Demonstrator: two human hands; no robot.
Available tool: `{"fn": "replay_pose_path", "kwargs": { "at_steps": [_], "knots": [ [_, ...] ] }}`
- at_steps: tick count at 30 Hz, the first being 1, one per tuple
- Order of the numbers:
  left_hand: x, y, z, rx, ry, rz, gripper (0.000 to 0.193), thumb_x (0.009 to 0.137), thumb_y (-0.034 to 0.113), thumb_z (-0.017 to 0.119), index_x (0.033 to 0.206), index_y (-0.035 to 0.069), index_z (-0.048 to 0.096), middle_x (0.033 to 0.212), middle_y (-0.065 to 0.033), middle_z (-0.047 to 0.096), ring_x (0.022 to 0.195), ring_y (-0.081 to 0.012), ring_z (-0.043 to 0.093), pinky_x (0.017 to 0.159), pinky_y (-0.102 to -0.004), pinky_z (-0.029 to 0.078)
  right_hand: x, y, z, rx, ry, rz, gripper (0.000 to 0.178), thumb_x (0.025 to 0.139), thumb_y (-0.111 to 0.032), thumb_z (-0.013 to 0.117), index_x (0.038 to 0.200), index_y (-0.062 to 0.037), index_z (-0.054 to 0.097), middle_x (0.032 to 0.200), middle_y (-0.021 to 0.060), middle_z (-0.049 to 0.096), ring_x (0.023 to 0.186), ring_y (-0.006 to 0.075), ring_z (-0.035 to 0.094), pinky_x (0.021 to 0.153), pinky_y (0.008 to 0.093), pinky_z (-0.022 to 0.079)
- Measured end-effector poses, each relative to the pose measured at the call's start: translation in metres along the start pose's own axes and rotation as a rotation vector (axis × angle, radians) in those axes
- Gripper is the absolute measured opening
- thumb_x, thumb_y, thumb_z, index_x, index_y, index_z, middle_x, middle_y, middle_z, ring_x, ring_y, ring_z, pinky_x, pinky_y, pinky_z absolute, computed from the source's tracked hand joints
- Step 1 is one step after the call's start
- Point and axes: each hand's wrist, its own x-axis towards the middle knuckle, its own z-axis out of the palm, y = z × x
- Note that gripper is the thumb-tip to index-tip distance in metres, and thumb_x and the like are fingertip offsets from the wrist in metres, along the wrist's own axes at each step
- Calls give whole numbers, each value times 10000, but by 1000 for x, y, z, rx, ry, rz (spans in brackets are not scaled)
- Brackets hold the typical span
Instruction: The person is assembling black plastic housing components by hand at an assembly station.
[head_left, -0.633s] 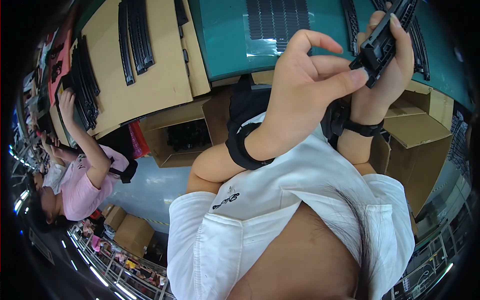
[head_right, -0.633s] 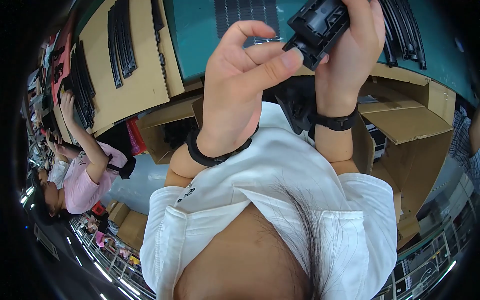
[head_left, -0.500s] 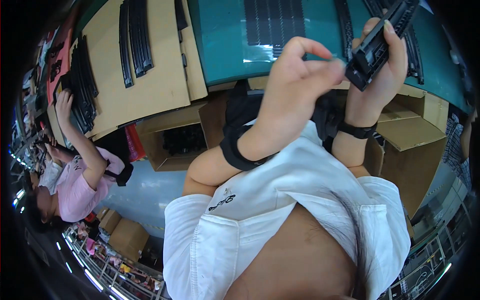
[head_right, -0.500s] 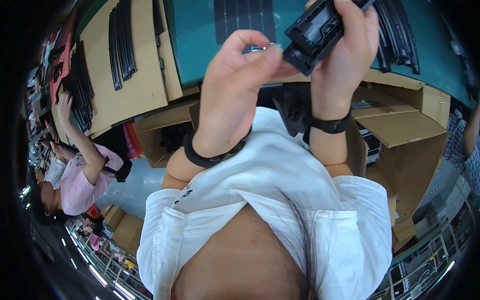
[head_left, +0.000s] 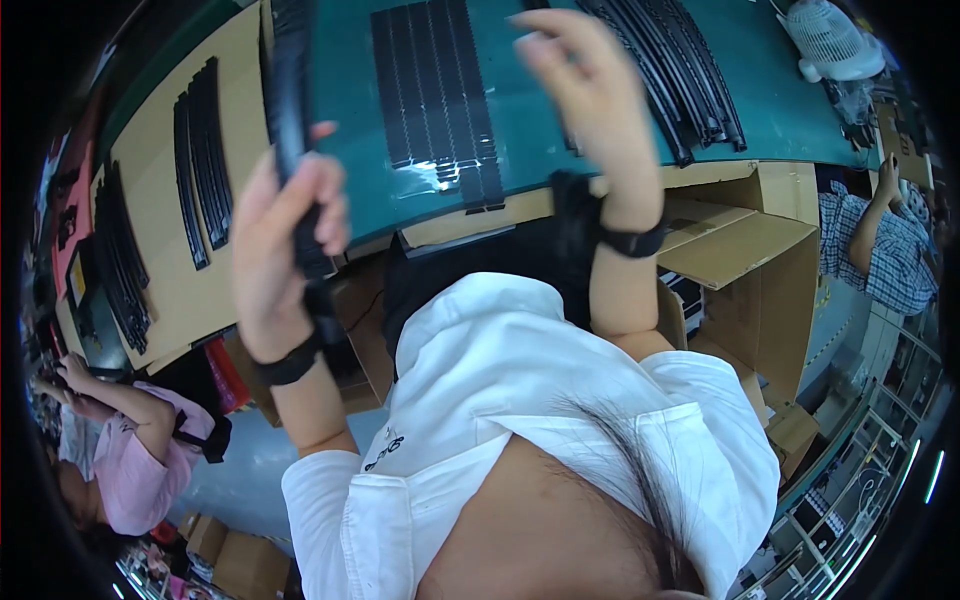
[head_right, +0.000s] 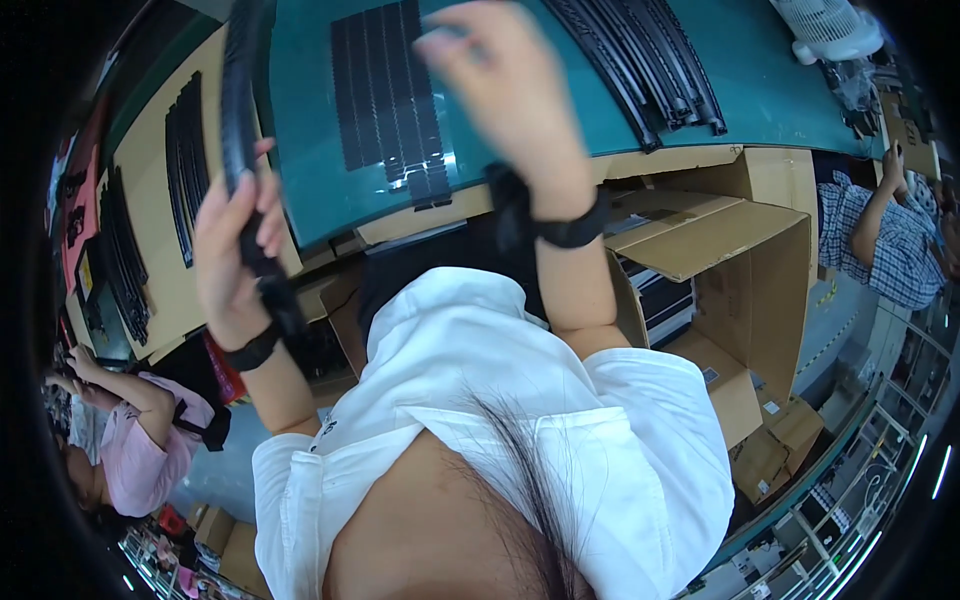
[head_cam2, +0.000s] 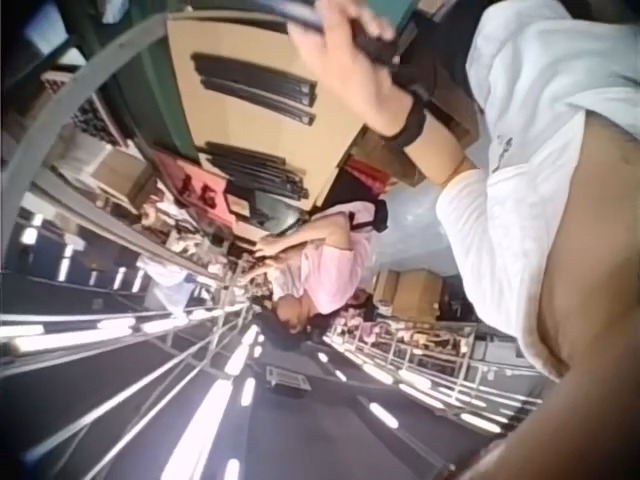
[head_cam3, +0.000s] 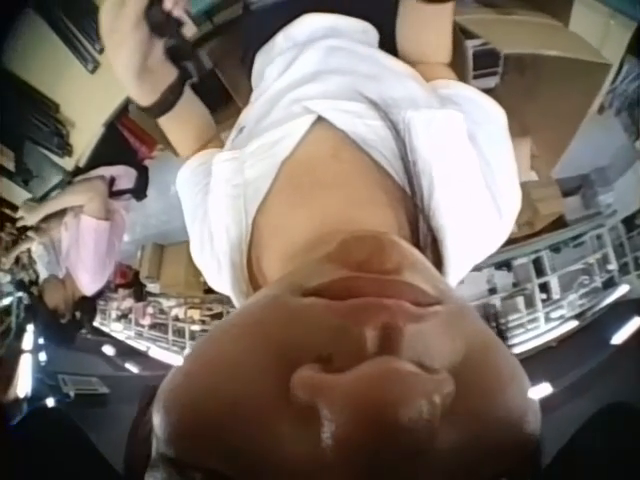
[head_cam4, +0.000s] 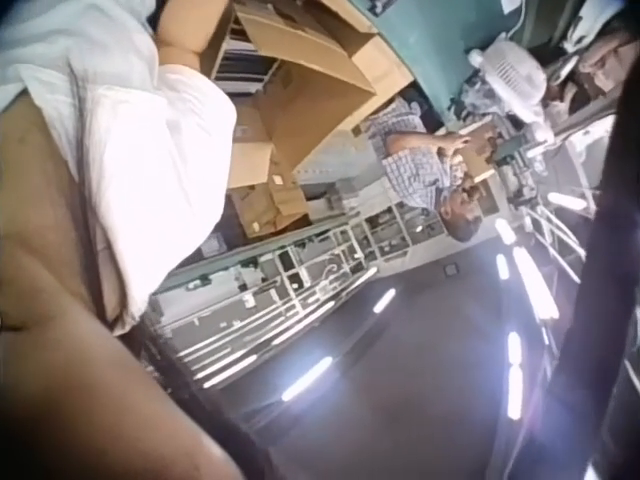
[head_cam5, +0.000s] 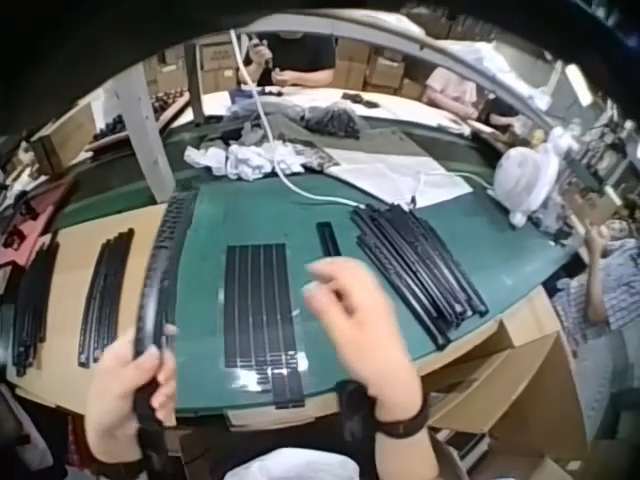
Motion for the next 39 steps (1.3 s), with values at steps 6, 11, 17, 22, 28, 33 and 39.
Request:
{"fn": "replay_pose_path", "kwargs": {
  "at_steps": [6, 11, 17, 22, 28, 33, 39],
  "knots": [
    [-16, 28, -166, 1081, 479, -19, 464, 1042, 250, 614, 1418, 9, 486, 787, -105, 646, 656, -194, 650, 576, -323, 515, 21, 118, -131, -542, 209, 408, 662, 805, -394, 857, 1334, -51, 655, 1150, 151, 695, 1090, 257, 645, 972, 368, 510],
    [2, 12, -234, 1859, 666, 169, 499, 1036, 332, 604, 1369, -26, 508, 967, -330, 691, 922, -512, 669, 753, -551, 535, 2, 131, -131, -1007, 48, 597, 759, 763, -395, 874, 1362, -10, 614, 1280, 223, 670, 1190, 348, 633, 1046, 414, 489],
    [10, 11, -245, 1878, 699, 15, 526, 1030, 383, 599, 1347, -31, 530, 1041, -355, 682, 960, -529, 668, 794, -567, 541, 11, 136, -143, -954, -66, 596, 748, 807, -358, 835, 1406, 0, 567, 1322, 243, 653, 1166, 375, 650, 1015, 408, 501],
    [12, 19, -224, 1959, 662, 36, 542, 1012, 400, 618, 1345, -22, 556, 1189, -323, 658, 1094, -490, 642, 902, -531, 528, 8, 136, -142, -749, -43, 557, 721, 850, -329, 800, 1410, 44, 542, 1268, 238, 675, 1098, 356, 679, 963, 379, 516],
    [9, 21, -111, 1624, 386, 428, 501, 948, 346, 725, 1302, 4, 633, 1297, -224, 642, 1220, -382, 607, 1018, -446, 482, 5, 84, -104, -268, 36, 578, 679, 856, -297, 801, 1342, 113, 562, 1165, 204, 693, 1037, 261, 685, 916, 330, 524],
    [17, -22, 11, 946, 71, 454, 628, 908, 342, 783, 1391, 9, 557, 1275, -175, 660, 1176, -289, 641, 995, -395, 498, 9, 21, -47, 600, -51, 511, 380, 947, -221, 696, 1175, 64, 591, 1016, 115, 655, 890, 153, 633, 794, 276, 507],
    [35, -57, 84, 433, -105, 226, 639, 988, 275, 699, 1472, -10, 394, 1134, -163, 665, 981, -239, 689, 767, -328, 582, -11, -16, 15, 929, -287, 709, 184, 1065, -231, 590, 1098, -51, 609, 900, 16, 642, 772, 102, 629, 694, 249, 530]
  ]
}}
